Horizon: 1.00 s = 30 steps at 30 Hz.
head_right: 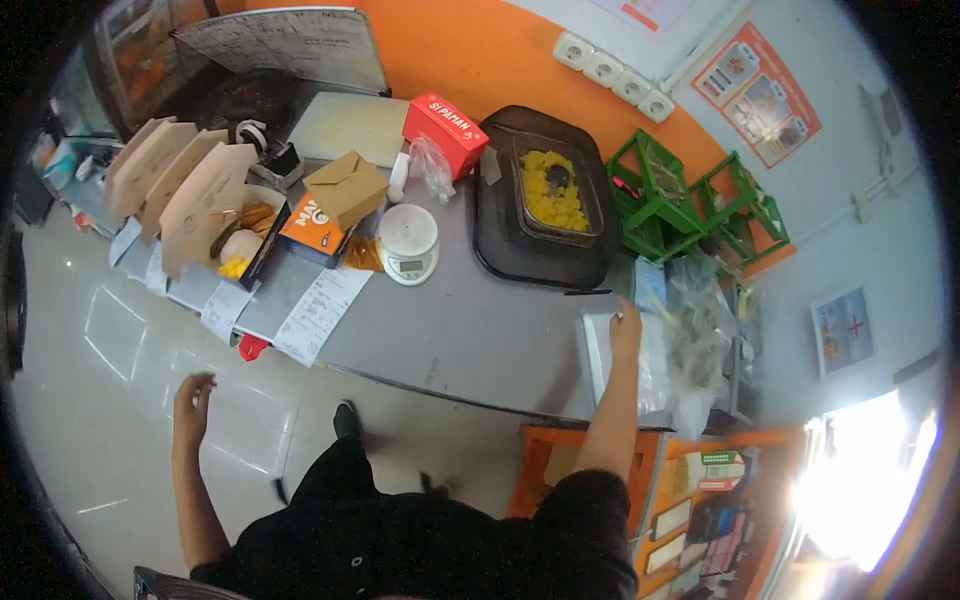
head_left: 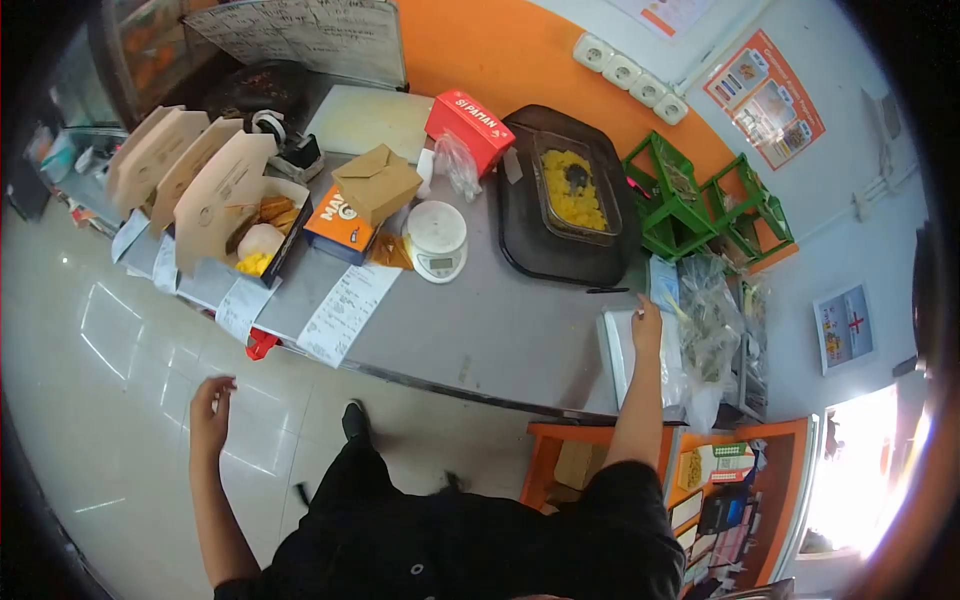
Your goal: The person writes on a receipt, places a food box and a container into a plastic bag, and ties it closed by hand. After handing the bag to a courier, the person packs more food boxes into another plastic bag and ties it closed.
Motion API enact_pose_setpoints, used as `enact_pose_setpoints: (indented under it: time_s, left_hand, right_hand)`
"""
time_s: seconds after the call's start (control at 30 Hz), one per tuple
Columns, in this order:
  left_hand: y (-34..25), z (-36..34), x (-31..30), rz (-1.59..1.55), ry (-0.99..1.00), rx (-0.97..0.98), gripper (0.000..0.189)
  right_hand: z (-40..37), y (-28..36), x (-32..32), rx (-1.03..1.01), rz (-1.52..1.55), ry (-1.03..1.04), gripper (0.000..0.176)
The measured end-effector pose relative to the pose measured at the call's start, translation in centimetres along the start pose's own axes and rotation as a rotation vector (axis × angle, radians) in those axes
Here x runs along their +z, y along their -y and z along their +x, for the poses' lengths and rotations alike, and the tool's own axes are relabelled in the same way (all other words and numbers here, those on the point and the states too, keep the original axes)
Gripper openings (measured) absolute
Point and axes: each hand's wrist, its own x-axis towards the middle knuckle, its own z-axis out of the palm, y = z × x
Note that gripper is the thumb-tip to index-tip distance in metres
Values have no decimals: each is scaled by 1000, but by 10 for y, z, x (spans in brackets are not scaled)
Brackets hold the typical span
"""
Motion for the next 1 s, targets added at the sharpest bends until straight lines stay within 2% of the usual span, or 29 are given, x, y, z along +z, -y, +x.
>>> enact_pose_setpoints:
  time_s: [0.07,0.17,0.2,0.23,0.27,0.3,0.37,0.43,0.47,0.5,0.6,0.67,0.7,0.73,0.8,0.83,0.87,0.93,1.0]
  left_hand:
    - [19,4,-5,-59,51,-9,26]
    - [7,27,6,-171,150,85,26]
    - [-3,42,13,-202,213,141,28]
    - [-11,61,20,-181,291,229,29]
    - [-22,79,28,-213,397,235,33]
    - [-31,98,40,-161,407,290,36]
    - [-37,136,68,-2,465,428,41]
    - [-38,165,88,262,546,659,42]
    - [-37,173,97,411,574,813,41]
    - [-37,179,104,395,604,811,42]
    - [-43,181,133,380,665,783,50]
    - [-56,166,156,420,672,720,59]
    - [-61,158,168,464,576,693,77]
    - [-67,156,176,470,567,645,80]
    - [-81,157,185,483,541,543,85]
    - [-80,157,186,494,532,561,95]
    - [-81,158,187,486,538,545,96]
    - [-81,160,186,478,546,512,99]
    - [-78,160,188,453,541,488,102]
  right_hand:
    - [32,-15,26,24,-135,121,42]
    - [57,-55,70,-151,-403,396,45]
    - [64,-29,68,1,-454,517,40]
    - [63,-19,70,-40,-409,499,32]
    - [63,-16,66,-85,-453,573,32]
    - [63,-10,59,-195,-505,627,30]
    - [63,8,46,-289,-668,574,25]
    - [56,34,25,-291,-533,208,22]
    - [50,54,12,-179,-464,126,19]
    - [39,72,4,-65,-400,41,17]
    - [-16,105,3,311,314,-256,16]
    - [-21,222,20,413,855,-337,18]
    - [-33,249,31,436,947,-269,19]
    - [-45,267,41,459,1039,-204,20]
    - [-80,277,68,175,1018,-96,25]
    - [-87,289,78,185,1053,16,28]
    - [-93,305,91,197,1093,128,32]
    - [-76,361,107,366,1084,315,28]
    - [-60,364,125,148,1009,466,24]
